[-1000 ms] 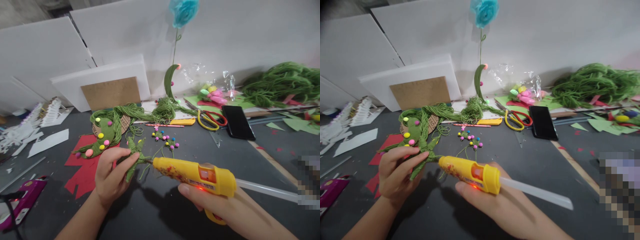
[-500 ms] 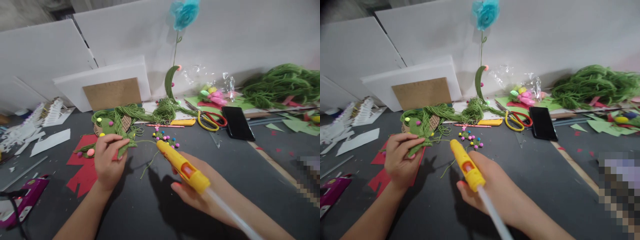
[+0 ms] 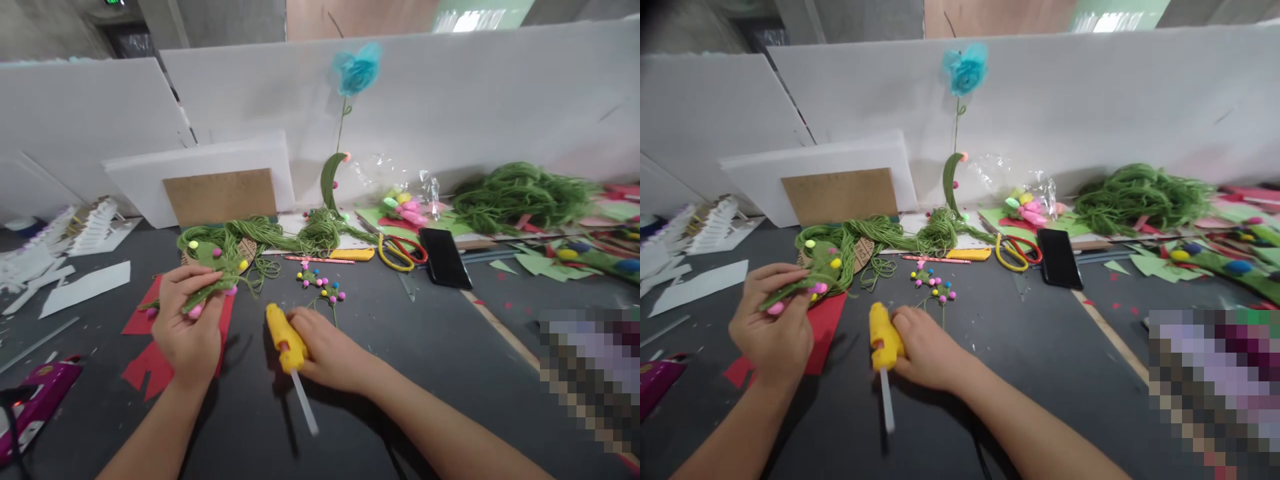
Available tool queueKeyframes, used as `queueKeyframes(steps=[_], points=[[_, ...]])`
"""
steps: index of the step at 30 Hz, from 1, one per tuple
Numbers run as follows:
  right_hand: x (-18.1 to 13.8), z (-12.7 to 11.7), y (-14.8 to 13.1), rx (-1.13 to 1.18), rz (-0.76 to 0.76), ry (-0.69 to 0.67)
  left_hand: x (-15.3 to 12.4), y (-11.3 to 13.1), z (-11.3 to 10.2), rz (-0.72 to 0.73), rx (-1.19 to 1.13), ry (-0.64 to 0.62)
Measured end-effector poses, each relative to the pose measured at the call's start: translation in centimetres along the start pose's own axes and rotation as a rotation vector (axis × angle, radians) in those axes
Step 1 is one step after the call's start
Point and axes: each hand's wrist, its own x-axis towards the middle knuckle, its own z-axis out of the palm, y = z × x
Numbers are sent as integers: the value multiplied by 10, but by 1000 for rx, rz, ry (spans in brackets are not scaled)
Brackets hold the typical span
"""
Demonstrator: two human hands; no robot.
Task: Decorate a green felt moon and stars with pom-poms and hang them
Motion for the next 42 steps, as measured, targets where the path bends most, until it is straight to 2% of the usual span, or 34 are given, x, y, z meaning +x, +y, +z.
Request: queueKeyframes(steps=[2,4,7,11,14,16,19,22,24,26,28,30,35,39,42], points=[[4,-1,5,-55,44,123,-1,7,-3,42,23,-76],[4,-4,6,-90,70,152,-2,10,-5,67,42,-124],[2,-7,1,-154,40,28,-3,10,-5,104,56,-146],[3,-7,-8,-225,-81,-123,-5,9,-4,127,42,-189],[5,-7,-8,-238,-119,-160,-8,7,-2,169,48,-228],[5,-10,-6,-202,-129,-134,-11,6,-2,204,44,-258],[0,-20,-7,19,-63,64,-17,6,-3,264,36,-316],[-8,-32,-18,479,101,310,-22,10,-6,362,60,-393],[-13,-37,-29,801,151,319,-24,14,-8,435,86,-451],[-17,-38,-40,939,235,287,-24,19,-9,505,104,-491],[-21,-39,-47,882,328,297,-23,23,-10,569,119,-512],[-24,-40,-50,698,342,339,-21,26,-10,606,129,-514],[-32,-45,-50,245,123,421,-22,31,-11,622,111,-516],[-37,-45,-50,105,-29,455,-24,36,-10,595,121,-493],[-40,-43,-51,51,-54,460,-26,38,-9,573,102,-475]])
